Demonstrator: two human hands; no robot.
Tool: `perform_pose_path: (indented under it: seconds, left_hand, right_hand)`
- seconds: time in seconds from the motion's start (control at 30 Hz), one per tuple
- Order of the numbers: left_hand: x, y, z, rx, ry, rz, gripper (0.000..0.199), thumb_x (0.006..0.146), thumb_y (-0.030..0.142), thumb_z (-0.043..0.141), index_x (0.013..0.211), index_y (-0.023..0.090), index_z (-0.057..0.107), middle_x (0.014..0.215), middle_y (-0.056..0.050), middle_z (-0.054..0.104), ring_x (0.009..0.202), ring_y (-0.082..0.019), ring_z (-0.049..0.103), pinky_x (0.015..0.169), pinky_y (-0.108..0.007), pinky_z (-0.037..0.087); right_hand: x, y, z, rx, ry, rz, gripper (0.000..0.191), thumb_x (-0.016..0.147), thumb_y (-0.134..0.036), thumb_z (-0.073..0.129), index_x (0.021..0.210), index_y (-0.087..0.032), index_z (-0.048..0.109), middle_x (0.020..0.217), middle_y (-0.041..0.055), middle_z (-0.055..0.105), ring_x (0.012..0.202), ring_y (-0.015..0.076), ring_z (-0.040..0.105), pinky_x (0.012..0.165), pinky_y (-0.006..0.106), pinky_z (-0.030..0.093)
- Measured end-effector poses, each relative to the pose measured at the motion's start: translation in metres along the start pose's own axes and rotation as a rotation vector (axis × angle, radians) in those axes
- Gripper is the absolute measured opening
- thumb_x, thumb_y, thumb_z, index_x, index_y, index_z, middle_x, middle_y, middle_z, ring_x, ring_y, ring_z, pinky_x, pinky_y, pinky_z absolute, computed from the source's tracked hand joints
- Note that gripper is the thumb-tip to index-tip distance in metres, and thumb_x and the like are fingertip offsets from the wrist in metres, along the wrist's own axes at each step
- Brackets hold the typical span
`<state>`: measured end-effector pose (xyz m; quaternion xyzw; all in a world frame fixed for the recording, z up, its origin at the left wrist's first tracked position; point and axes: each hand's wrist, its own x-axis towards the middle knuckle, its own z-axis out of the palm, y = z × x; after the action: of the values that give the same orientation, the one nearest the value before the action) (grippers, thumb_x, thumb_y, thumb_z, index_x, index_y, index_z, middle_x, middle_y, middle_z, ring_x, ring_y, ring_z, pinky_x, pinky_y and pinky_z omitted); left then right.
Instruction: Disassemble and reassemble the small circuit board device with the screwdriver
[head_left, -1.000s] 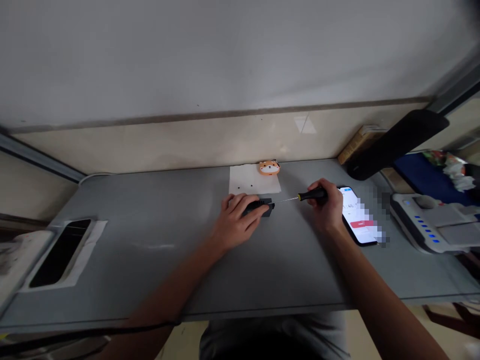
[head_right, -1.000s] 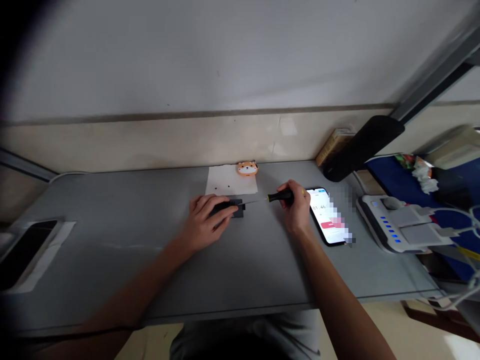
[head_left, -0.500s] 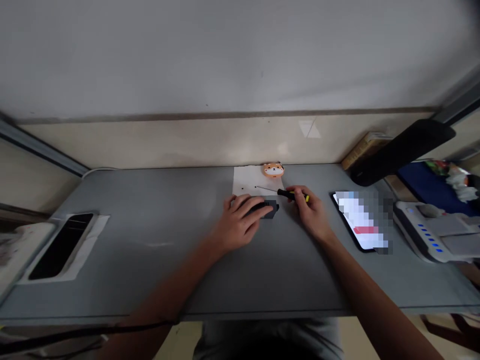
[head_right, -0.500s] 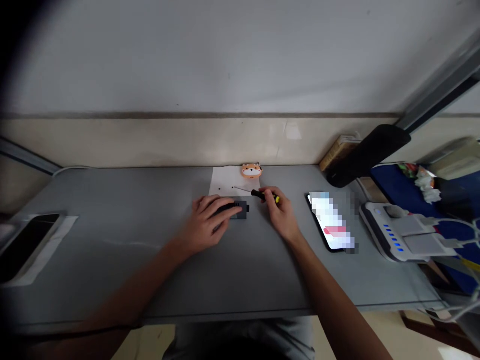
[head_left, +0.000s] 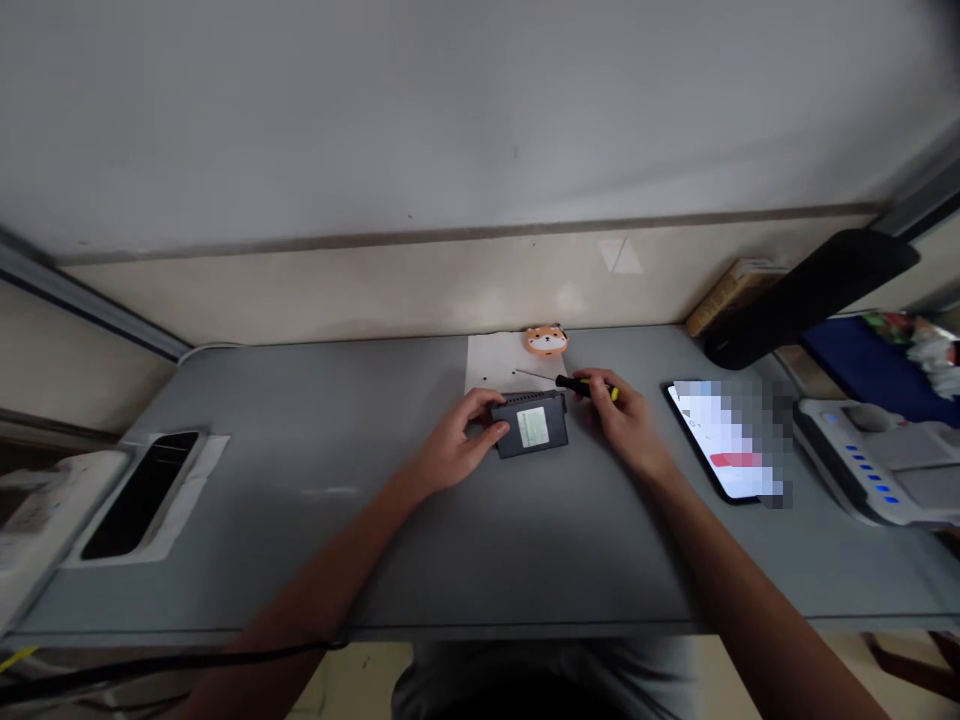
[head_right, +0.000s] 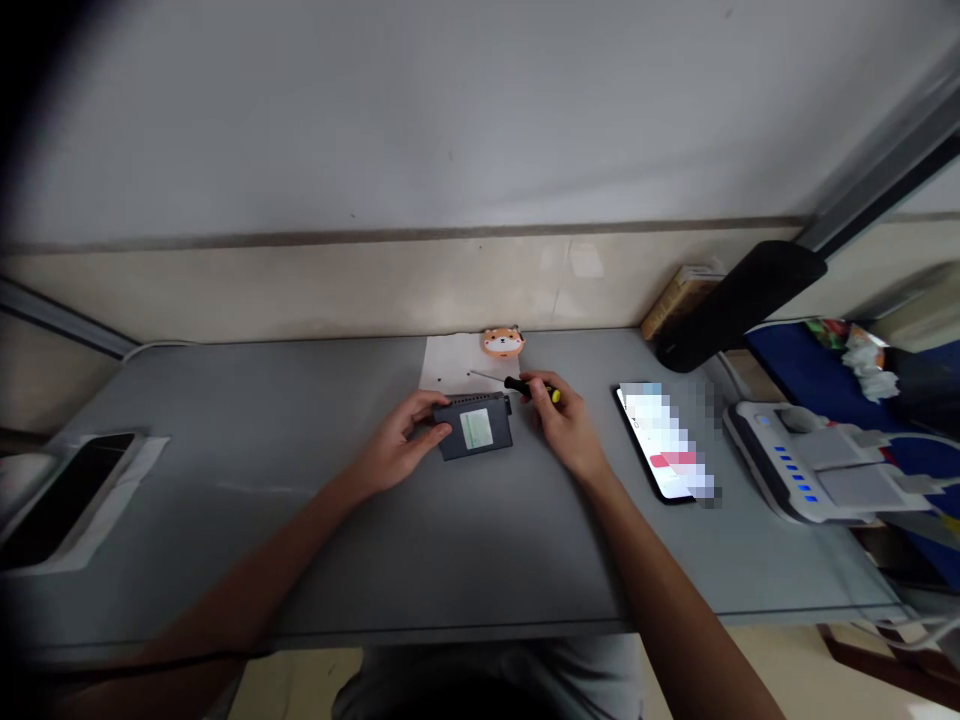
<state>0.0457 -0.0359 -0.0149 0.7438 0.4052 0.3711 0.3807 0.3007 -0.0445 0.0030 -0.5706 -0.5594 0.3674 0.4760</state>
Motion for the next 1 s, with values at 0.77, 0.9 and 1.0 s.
perform_pose_path:
  seconds: [0.77, 0.9, 1.0]
  left_hand:
    - [-0.003, 0.012, -0.01, 0.265, -0.186, -0.003, 0.056, 0.08, 0.032, 0.084, 0.13, 0.03, 0.06, 0.131, -0.006, 0.059, 0.123, -0.027, 0.061, 0.11, -0.044, 0.05]
    - [-0.002, 0.008, -0.012, 0.216, -0.102, 0.066, 0.031, 0.088, 0.035, 0.073, 0.115, 0.023, 0.065, 0.116, -0.008, 0.067, 0.107, -0.024, 0.067, 0.099, -0.041, 0.055]
    - [0.0, 0.005, -0.012, 0.204, -0.074, 0.068, 0.021, 0.098, 0.036, 0.056, 0.106, 0.021, 0.068, 0.104, -0.007, 0.07, 0.097, -0.022, 0.069, 0.091, -0.038, 0.057]
  right_hand:
    - [0.0, -0.008, -0.004, 0.076, 0.16, 0.058, 0.065, 0.085, -0.083, 0.049, 0.095, -0.023, 0.073, 0.07, 0.0021, 0.065, 0.059, 0.0153, 0.052, 0.056, 0.03, 0.042]
    - [0.0, -0.012, -0.009, 0.216, 0.258, 0.076, 0.056, 0.088, -0.075, 0.051, 0.084, -0.023, 0.07, 0.061, 0.0013, 0.058, 0.055, 0.0155, 0.048, 0.054, 0.03, 0.039]
    - [0.001, -0.014, -0.013, 0.324, 0.307, 0.092, 0.048, 0.086, -0.068, 0.055, 0.076, -0.023, 0.068, 0.055, 0.0005, 0.054, 0.052, 0.0153, 0.046, 0.051, 0.03, 0.036]
